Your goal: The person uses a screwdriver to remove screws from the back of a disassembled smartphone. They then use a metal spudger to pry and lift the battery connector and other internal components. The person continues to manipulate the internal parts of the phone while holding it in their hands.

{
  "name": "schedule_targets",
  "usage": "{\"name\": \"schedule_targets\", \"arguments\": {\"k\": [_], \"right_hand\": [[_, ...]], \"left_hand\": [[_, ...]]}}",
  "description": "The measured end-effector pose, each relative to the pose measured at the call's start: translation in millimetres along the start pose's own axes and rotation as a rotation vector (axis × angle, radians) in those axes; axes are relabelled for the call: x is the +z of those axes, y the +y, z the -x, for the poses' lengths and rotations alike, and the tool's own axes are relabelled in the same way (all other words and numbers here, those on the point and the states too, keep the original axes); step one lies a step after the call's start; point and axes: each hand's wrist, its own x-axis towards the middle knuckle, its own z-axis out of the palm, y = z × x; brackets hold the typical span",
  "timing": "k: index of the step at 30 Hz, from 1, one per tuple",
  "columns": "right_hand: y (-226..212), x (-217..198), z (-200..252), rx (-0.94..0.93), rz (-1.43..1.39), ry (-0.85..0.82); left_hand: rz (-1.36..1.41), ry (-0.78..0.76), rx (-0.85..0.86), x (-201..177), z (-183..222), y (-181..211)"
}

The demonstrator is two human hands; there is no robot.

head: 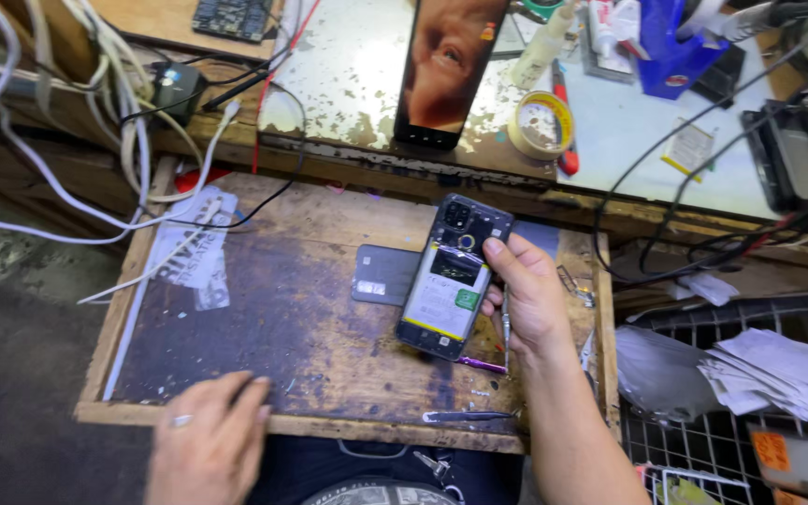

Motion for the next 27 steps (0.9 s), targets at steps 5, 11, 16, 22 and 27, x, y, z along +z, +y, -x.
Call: {"name": "schedule_targets", "arguments": {"k": [5,11,16,22,27], "right_hand": [[1,1,-1,0.001,0.000,0.011],[4,0,3,-0.016,0.010,-0.019],[1,3,1,-0.008,0.002,-0.024],[1,4,2,0.018,-0.004,-0.010],[0,4,2,0.010,0.002,0.005]], "left_hand": [[0.054,0.010,-0.071,1,-15,23],[0.165,-0.097,-0.291,8,-16,21],[0.147,-0.226,-0.318,7,-30,18],[0.117,-0.310,-0.295,5,-41,17],[0.072,-0.453,-0.240,6,-52,9]]}}
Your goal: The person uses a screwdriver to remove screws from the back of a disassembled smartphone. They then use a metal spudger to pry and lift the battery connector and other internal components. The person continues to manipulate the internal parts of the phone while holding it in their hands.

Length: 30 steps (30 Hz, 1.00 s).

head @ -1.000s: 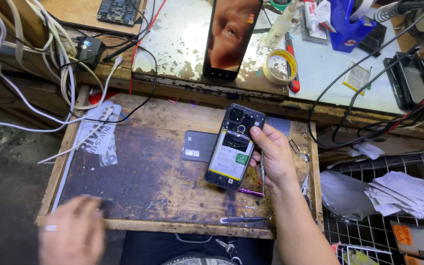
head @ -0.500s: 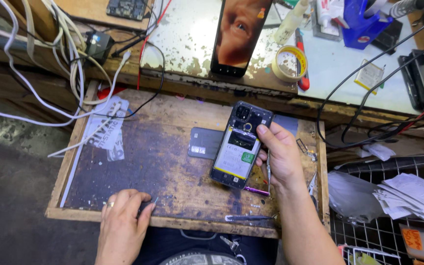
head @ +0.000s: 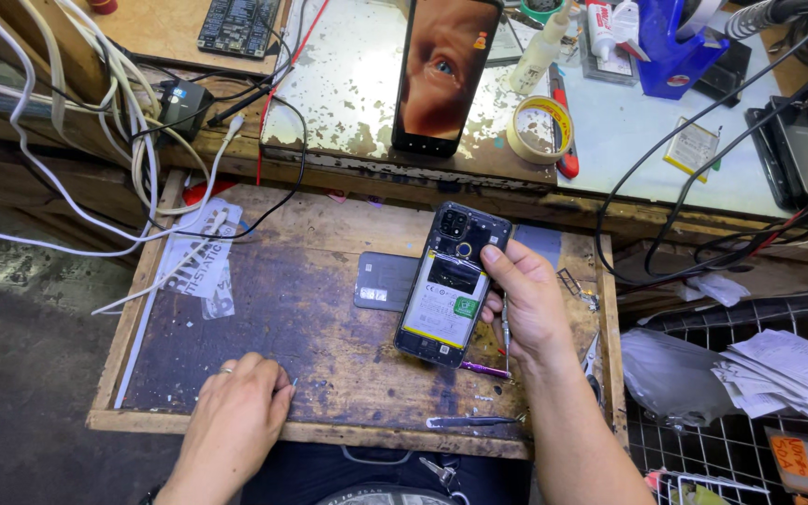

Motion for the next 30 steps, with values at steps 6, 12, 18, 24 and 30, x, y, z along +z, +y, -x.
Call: {"name": "schedule_targets", "arguments": {"k": [6,12,18,24,30], "right_hand": [[-4,-5,-2,-0.025,-0.038,-0.008],[-6,-2,-1,-0.029,-0.039,0.028],[-8,-4,0,-0.044,-0.054,0.028],[-9,-14,-6,-0.059,-0.028,0.046],[-15,-23,-14,-0.079,-0.086,0.070]], "left_hand": [[0.133,0.013,-0.114,-2,-3,-7],[0.351,0.052,-0.294,-14,-3,2],[0.297,0.131,0.059,-5,-25,30],[0.239,0.279,0.238,-16,-61,76],[0.142,0.151,0.128,-22,-73,85]]}}
